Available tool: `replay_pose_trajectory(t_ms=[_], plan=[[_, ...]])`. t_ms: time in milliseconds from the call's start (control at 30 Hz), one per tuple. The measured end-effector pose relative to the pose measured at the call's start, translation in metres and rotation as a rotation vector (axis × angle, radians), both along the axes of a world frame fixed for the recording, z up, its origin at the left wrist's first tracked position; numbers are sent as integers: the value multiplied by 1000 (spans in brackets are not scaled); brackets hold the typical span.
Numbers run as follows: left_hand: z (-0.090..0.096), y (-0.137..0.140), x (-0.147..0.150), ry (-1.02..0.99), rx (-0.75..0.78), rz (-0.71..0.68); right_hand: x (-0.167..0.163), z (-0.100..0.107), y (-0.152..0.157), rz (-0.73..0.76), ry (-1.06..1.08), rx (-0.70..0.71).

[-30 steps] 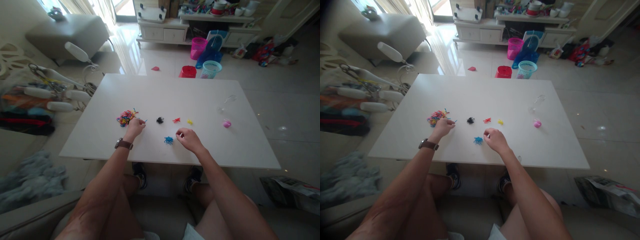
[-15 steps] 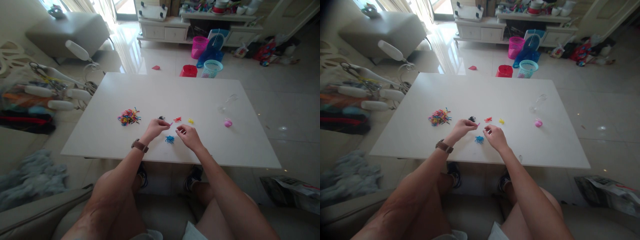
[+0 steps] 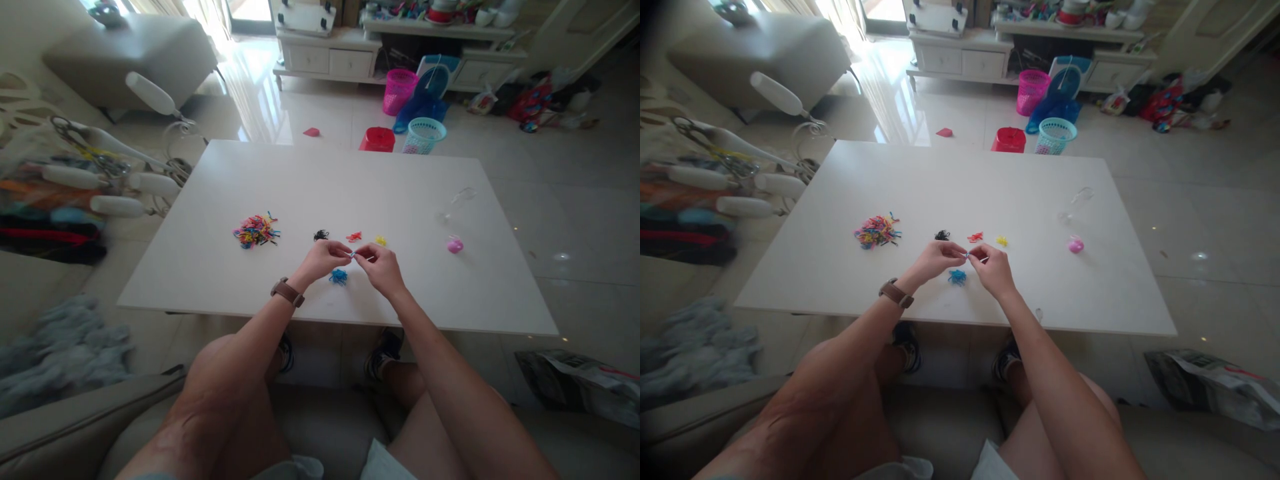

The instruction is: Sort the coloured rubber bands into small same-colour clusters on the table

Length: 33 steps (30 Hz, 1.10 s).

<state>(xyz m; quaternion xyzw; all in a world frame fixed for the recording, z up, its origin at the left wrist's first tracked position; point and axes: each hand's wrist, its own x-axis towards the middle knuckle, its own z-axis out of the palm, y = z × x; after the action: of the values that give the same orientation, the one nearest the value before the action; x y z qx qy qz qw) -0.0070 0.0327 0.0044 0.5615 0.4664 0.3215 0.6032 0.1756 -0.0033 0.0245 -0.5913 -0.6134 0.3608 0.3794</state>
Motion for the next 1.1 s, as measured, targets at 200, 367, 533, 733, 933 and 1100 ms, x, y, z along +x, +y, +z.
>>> replay_pose_trajectory(t_ms=[200,367,533,733,933,1100], plan=[[0,1,-3,86,38,-12,1,-4,1,11,48,-1],[5,1,-4,98,20,6,4,-5,2,-9,25,-44],[6,4,-11,185,27,37,19,0,7,-73,-67,-41],[-1,3,-18,503,182,-72,53,2,15,-79,-306,-84],[-2,0,-17,617,262,-196,71,0,14,41,-470,-242],[-4,-1,-18,624,272,-273,73,-4,12,168,-553,-405]])
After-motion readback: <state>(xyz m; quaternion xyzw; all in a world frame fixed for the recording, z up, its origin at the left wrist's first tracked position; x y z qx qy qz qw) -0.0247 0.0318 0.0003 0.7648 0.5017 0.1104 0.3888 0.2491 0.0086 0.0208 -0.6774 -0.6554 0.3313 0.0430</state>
